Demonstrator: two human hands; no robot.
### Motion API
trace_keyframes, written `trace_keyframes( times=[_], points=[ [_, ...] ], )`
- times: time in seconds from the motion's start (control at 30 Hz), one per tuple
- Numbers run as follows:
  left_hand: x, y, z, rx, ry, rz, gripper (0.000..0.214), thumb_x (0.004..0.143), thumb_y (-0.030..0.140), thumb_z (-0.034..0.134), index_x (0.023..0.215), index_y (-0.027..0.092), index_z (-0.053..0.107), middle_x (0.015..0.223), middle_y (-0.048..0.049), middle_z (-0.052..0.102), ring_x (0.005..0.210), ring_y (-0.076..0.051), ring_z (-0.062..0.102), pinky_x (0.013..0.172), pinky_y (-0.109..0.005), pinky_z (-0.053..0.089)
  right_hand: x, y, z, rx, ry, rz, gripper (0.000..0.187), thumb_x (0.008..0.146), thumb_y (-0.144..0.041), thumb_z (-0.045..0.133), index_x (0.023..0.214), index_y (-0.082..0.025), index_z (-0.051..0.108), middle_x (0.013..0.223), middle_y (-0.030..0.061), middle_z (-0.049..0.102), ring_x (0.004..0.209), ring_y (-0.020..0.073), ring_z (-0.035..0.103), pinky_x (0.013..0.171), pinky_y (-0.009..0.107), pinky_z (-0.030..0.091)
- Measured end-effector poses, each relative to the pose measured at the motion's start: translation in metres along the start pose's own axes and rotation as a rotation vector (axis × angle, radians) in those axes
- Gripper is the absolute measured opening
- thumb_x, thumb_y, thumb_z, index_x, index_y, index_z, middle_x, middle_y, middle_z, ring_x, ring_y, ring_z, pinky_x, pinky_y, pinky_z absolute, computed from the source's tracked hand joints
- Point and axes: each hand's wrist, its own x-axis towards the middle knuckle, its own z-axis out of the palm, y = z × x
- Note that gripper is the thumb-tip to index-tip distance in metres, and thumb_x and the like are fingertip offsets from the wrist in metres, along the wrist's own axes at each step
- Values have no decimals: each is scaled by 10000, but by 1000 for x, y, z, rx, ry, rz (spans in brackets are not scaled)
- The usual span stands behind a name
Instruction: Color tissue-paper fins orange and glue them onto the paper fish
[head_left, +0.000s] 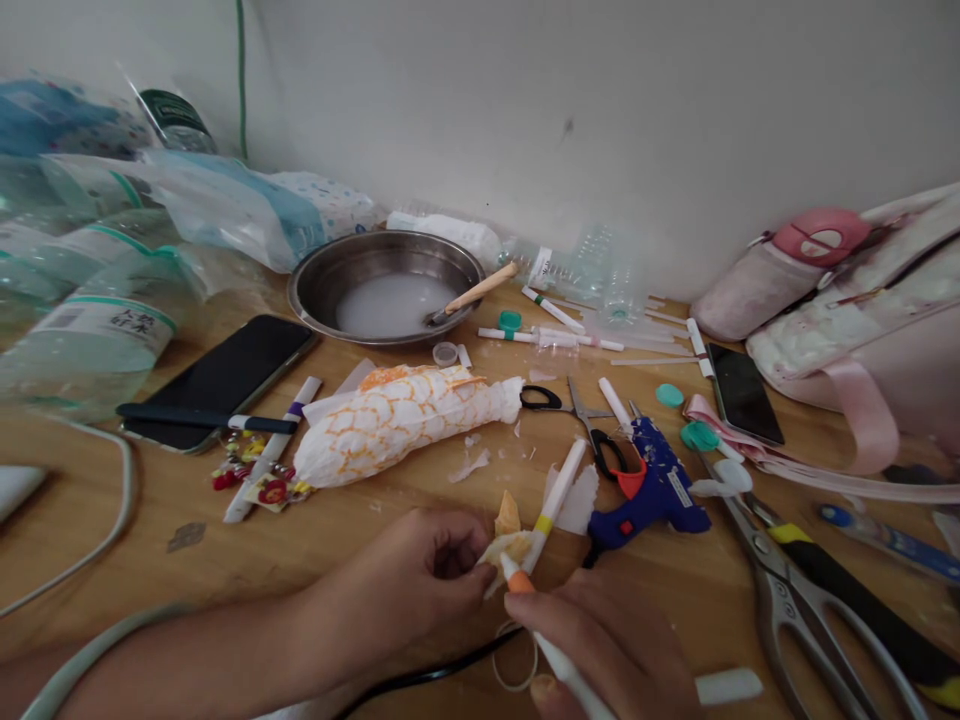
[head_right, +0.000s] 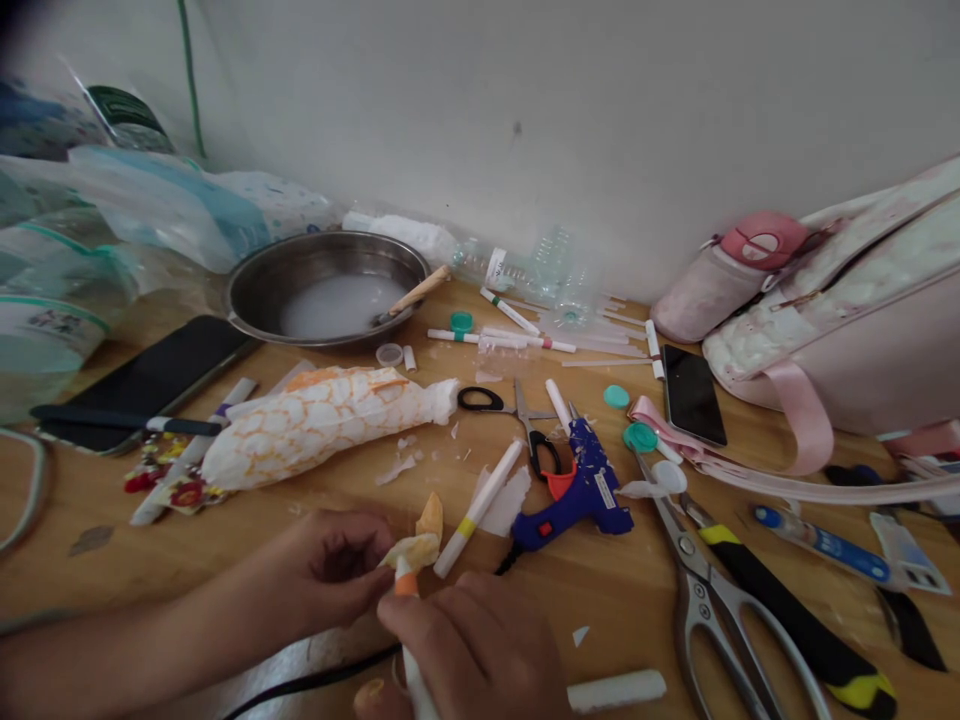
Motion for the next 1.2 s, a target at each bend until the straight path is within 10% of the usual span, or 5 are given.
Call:
trace_keyframes(
  times=[1.2],
  points=[
    [1,8,-5,-186,-41,-75,216,761,385,532,738,181,603,669,45,557,611,-121,495,587,-238,391,-1,0,2,-24,-46,-31,319,933,-406,326,875,-214,575,545,-19,608,464,130,525,489,269,381]
  ],
)
